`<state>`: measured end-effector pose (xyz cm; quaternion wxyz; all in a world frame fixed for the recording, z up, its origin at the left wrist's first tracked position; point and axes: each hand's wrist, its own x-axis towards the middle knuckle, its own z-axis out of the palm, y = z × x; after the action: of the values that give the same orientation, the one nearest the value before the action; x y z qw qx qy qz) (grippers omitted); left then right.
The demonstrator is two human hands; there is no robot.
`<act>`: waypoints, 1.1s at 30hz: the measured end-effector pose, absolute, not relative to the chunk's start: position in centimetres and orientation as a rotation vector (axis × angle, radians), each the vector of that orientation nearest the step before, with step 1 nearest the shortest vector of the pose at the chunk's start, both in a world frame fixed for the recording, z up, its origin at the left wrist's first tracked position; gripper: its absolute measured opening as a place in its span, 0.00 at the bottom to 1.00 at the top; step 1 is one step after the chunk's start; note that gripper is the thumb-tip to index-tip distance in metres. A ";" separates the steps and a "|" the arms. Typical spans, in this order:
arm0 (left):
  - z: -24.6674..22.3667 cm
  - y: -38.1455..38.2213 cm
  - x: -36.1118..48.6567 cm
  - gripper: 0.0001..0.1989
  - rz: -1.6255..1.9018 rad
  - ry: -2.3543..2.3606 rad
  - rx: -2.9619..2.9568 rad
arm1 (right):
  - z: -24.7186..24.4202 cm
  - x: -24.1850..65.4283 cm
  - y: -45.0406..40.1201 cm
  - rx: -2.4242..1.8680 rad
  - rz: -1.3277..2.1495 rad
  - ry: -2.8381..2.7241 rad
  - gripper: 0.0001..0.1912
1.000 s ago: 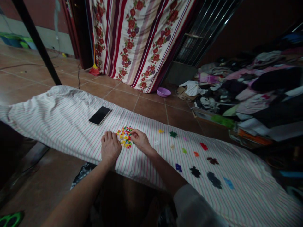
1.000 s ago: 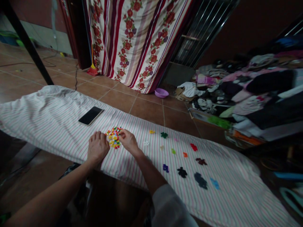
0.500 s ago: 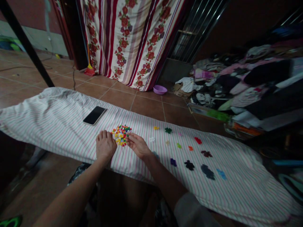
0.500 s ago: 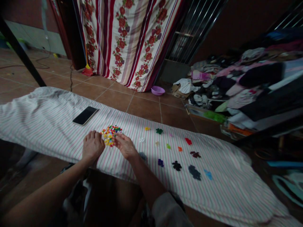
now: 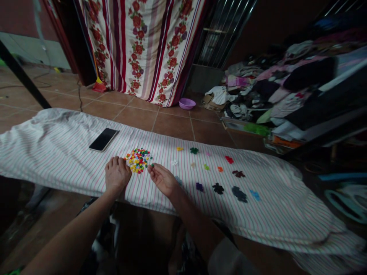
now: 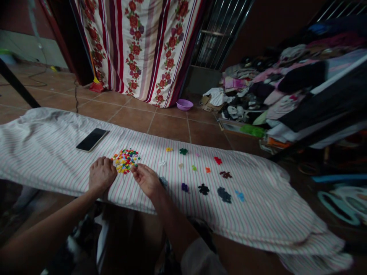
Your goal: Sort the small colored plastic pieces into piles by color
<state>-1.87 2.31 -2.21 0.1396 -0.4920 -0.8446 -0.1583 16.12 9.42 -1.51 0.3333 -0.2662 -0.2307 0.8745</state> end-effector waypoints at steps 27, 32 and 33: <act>-1.8 2.4 -1.8 0.14 -0.384 -2.452 -1.386 | -2.4 15.8 6.1 -0.785 2.082 -0.787 0.20; -2.0 2.4 -2.0 0.16 -0.397 -2.450 -1.400 | -2.6 15.9 6.0 -0.831 2.017 -0.881 0.18; -2.1 2.4 -2.1 0.16 -0.400 -2.449 -1.405 | -2.6 15.9 6.0 -0.842 2.006 -0.896 0.18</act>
<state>-2.10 2.40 -2.09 0.1445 -0.4876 -0.8498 -0.1387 15.90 5.98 -2.61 0.3842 -0.3303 -0.3515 0.7873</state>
